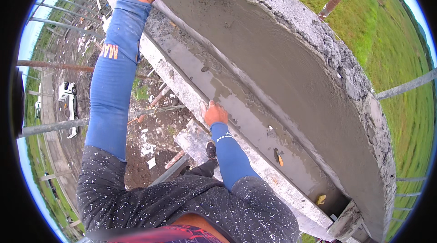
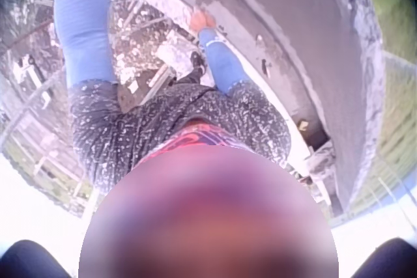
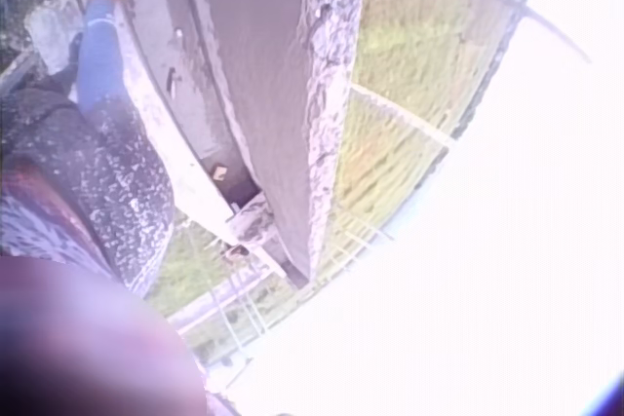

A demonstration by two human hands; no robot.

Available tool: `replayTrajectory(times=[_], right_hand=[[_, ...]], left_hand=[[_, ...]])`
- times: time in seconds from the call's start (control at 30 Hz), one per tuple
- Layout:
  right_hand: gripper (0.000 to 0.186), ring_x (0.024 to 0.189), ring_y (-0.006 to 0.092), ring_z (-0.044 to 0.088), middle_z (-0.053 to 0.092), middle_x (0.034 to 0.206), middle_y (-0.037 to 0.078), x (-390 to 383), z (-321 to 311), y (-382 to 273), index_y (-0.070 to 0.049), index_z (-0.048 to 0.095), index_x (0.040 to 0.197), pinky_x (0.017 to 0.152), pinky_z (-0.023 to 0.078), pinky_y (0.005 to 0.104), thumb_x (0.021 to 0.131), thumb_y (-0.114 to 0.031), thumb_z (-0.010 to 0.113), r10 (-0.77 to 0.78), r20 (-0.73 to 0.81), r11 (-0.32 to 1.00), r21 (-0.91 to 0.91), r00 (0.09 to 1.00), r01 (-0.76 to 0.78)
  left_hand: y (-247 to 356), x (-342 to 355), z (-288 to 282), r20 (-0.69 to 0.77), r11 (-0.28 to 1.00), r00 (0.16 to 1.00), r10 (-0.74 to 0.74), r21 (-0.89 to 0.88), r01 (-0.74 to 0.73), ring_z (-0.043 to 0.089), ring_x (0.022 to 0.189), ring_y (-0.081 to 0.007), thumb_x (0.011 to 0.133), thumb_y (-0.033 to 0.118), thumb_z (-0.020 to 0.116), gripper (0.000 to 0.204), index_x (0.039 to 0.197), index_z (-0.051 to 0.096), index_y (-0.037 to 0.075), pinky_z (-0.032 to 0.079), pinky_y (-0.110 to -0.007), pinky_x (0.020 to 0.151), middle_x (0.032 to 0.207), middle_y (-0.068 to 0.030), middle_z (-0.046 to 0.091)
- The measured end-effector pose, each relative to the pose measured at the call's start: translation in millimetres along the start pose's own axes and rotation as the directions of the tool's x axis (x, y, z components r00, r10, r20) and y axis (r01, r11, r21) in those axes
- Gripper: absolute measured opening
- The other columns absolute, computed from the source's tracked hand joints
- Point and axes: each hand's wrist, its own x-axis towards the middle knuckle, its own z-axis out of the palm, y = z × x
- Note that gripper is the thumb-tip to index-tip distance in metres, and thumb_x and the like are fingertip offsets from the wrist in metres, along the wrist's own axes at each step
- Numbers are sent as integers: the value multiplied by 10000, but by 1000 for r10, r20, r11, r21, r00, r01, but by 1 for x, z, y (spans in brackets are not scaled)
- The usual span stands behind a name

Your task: The person scoops wet cement with a trowel and applies it to a curved wall surface, then smooths it with a wooden float. The person repeats this cycle, progressively covering more of the wall area.

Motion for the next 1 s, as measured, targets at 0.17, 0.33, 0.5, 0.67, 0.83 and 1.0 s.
replayTrajectory(times=[0.17, 0.33, 0.5, 0.67, 0.83, 1.0], right_hand=[[518, 1019, 431, 705, 739, 1076, 240, -2, 3, -1, -19, 699, 1054, 924, 533, 532, 1015, -515, 557, -10, -90, 1000, -18, 996, 8], [531, 1040, 409, 705, 740, 1097, 222, 0, 9, 4, -23, 707, 1089, 940, 537, 514, 1024, -524, 546, -24, -105, 1000, 5, 994, 25], [634, 1210, 415, 653, 693, 1268, 234, 6, -1, -2, -43, 663, 1300, 1046, 501, 516, 1041, -592, 482, 41, 86, 999, -15, 995, -40], [575, 1226, 408, 645, 667, 1318, 213, 8, -7, -5, -60, 629, 1367, 1038, 511, 506, 1003, -501, 567, 86, 159, 995, -71, 984, -75], [597, 1202, 341, 672, 638, 1369, 163, 7, 1, 7, -98, 592, 1419, 1021, 529, 490, 913, -406, 666, 90, 232, 988, -142, 969, -58], [589, 1202, 324, 673, 675, 1302, 144, 9, 0, 9, -93, 602, 1406, 1018, 529, 480, 911, -406, 668, 82, 243, 996, -35, 967, -76]], left_hand=[[59, -23, -18, 169, 989, 980, 107, -119, -87, 681, 1134, -304, 1120, 173, 455, 282, 1278, 552, -39, 580, -442, 1040, 1210, -179, 679], [-18, -73, -84, -250, 995, 965, 73, -52, -89, 623, 1257, -342, 1106, 182, 485, 342, 1378, 532, -20, 509, -520, 1125, 1387, -197, 605], [-202, -121, -170, -359, 904, 878, -318, -394, 166, 602, 1312, -298, 1116, 278, 500, 365, 1401, 593, 72, 496, -474, 1144, 1443, -115, 626], [-385, -153, -180, -309, 740, 755, -578, -588, 326, 590, 1310, -360, 1100, 321, 514, 404, 1414, 585, 77, 479, -577, 1126, 1453, -154, 610], [-471, -154, -160, -388, 709, 648, -655, -612, 351, 607, 1305, -348, 1114, 279, 475, 371, 1391, 587, 59, 498, -559, 1124, 1443, -140, 626], [-482, -128, -155, -372, 728, 676, -637, -578, 369, 628, 1215, -359, 1026, 86, 530, 264, 1281, 547, 18, 506, -582, 1109, 1288, -145, 637]])
